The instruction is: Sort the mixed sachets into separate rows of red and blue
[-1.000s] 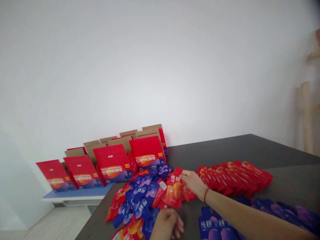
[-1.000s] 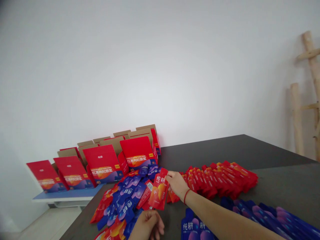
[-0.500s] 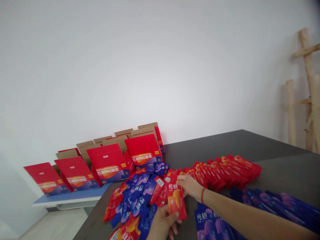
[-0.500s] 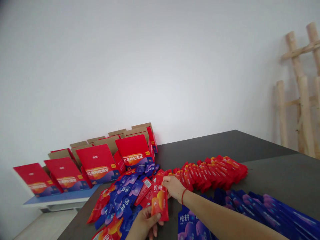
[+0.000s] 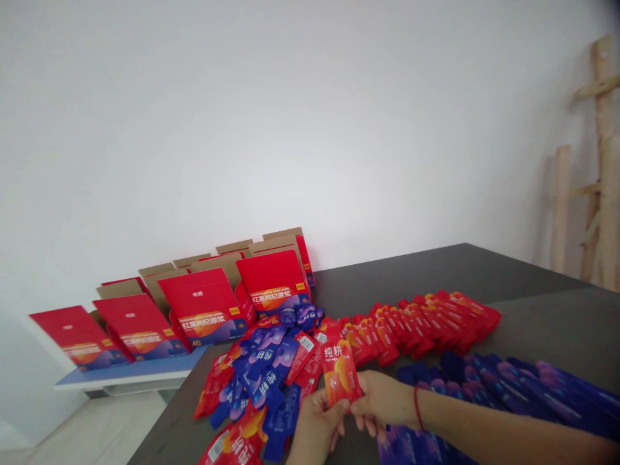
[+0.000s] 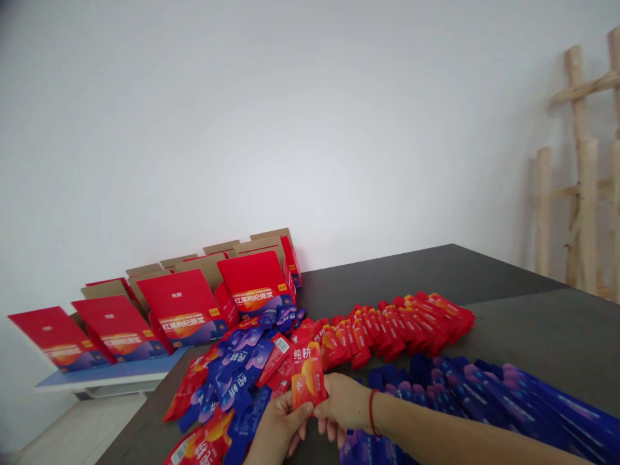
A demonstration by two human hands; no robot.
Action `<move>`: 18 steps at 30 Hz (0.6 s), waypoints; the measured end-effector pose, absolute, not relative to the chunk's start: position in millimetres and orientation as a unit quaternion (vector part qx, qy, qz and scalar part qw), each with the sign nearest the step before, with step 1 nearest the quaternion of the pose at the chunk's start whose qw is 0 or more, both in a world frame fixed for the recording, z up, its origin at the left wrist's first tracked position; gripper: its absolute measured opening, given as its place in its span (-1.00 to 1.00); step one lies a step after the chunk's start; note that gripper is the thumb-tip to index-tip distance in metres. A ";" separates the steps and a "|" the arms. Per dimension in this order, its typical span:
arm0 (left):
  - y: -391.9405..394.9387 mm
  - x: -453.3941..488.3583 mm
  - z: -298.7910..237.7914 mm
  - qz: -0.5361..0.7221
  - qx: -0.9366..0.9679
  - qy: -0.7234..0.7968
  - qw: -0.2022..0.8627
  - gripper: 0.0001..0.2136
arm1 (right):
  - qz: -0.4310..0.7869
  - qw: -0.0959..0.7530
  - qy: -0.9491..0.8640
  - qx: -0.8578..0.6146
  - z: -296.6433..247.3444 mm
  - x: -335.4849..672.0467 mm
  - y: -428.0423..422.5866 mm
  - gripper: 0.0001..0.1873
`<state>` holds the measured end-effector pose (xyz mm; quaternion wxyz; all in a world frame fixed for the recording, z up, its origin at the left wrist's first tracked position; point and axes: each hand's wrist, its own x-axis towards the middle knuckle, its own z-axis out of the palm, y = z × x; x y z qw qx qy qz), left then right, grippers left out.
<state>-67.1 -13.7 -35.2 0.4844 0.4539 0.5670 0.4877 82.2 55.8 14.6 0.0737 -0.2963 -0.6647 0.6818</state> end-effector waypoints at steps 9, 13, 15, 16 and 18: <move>-13.0 -69.6 -46.8 0.481 0.469 0.547 0.499 -0.47 | 0.613 0.000 -0.716 -0.335 25.4 99.1 53.9 -0.81; -4.1 -63.3 -47.7 0.507 0.474 0.551 0.463 -0.42 | 0.609 0.004 -0.713 -0.347 28.5 96.6 55.0 -0.81; 2.7 -62.7 -46.2 0.514 0.477 0.563 0.438 -0.45 | 0.602 0.011 -0.711 -0.363 28.7 92.2 61.7 -0.79; 6.3 -63.1 -44.9 0.517 0.476 0.573 0.422 -0.48 | 0.595 0.019 -0.713 -0.371 28.3 89.5 66.9 -0.76; 13.4 -64.7 -41.8 0.525 0.470 0.597 0.383 -0.56 | 0.575 0.038 -0.720 -0.387 26.9 83.8 80.5 -0.66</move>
